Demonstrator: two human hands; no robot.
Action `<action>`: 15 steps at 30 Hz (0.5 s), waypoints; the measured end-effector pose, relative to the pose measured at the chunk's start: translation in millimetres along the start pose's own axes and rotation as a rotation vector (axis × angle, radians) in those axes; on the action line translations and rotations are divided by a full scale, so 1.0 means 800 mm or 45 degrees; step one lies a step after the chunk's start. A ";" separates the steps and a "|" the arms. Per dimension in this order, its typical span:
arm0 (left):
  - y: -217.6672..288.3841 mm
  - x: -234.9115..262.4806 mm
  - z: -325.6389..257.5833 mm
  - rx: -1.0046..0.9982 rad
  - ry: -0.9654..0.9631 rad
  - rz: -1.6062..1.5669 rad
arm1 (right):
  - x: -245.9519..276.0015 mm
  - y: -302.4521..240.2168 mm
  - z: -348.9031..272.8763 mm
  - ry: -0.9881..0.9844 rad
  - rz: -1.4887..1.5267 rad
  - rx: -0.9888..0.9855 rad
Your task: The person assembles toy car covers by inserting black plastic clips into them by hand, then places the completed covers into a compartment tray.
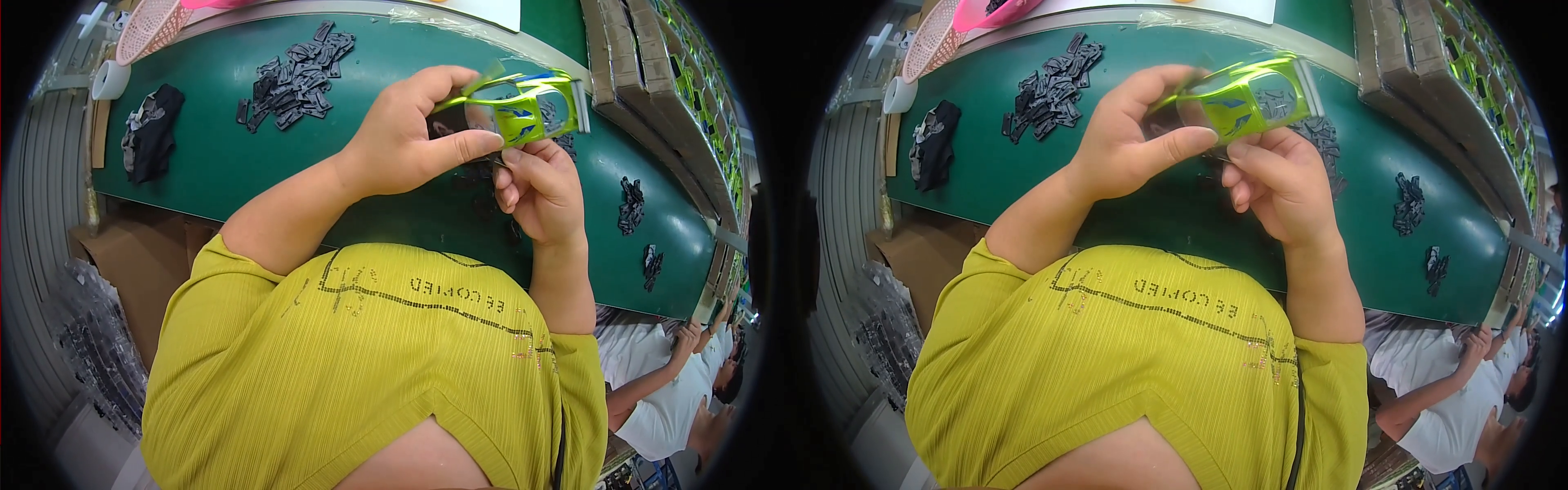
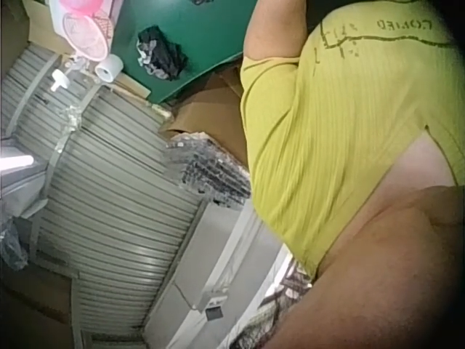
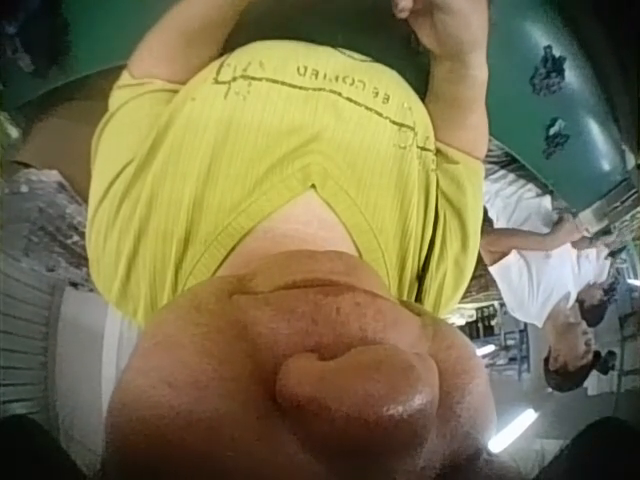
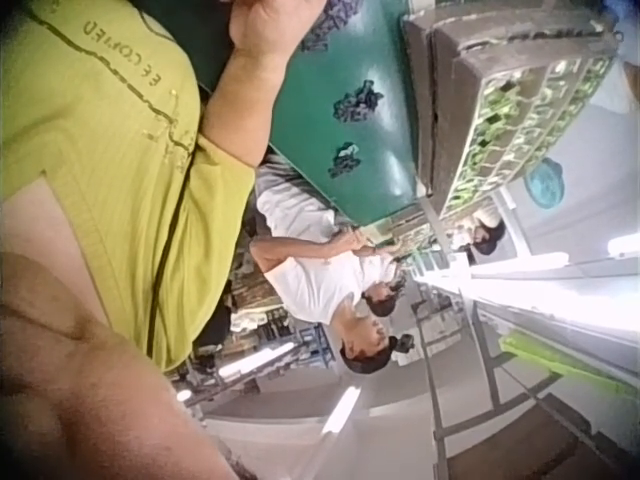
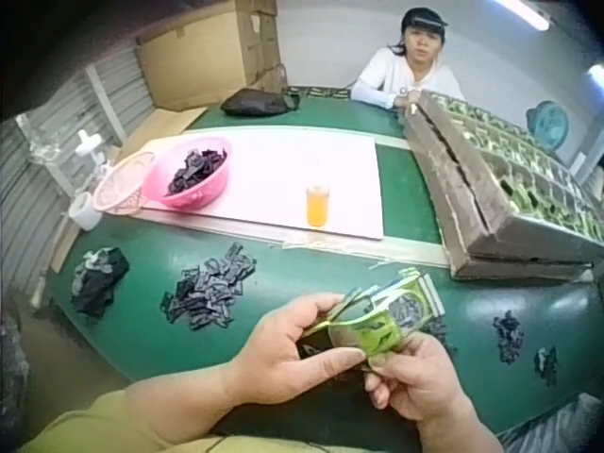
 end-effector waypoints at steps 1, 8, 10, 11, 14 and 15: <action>0.000 -0.001 0.000 0.000 0.000 0.001 | 0.000 0.001 0.000 0.015 -0.009 -0.005; 0.010 -0.004 0.005 0.426 0.212 -0.672 | -0.020 -0.001 -0.011 0.286 -0.581 0.525; 0.010 -0.005 0.005 0.447 0.219 -0.669 | -0.011 -0.009 -0.007 0.302 -1.346 1.175; 0.010 -0.006 0.005 0.469 0.227 -0.667 | -0.015 -0.008 -0.007 0.363 -1.248 1.134; 0.011 -0.003 0.004 0.518 0.199 -0.666 | -0.012 -0.007 -0.006 0.349 -1.204 1.150; 0.010 -0.003 0.004 0.519 0.197 -0.668 | -0.012 -0.007 -0.006 0.351 -1.205 1.149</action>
Point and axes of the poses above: each hand's wrist, its own z-axis towards the middle knuckle, its own x-axis out of the back of the hand, y = z × x, the point moved 1 cm from there along z, towards the middle knuckle, and after that the axes turned 12 degrees about -z, right-handed, at the moved point
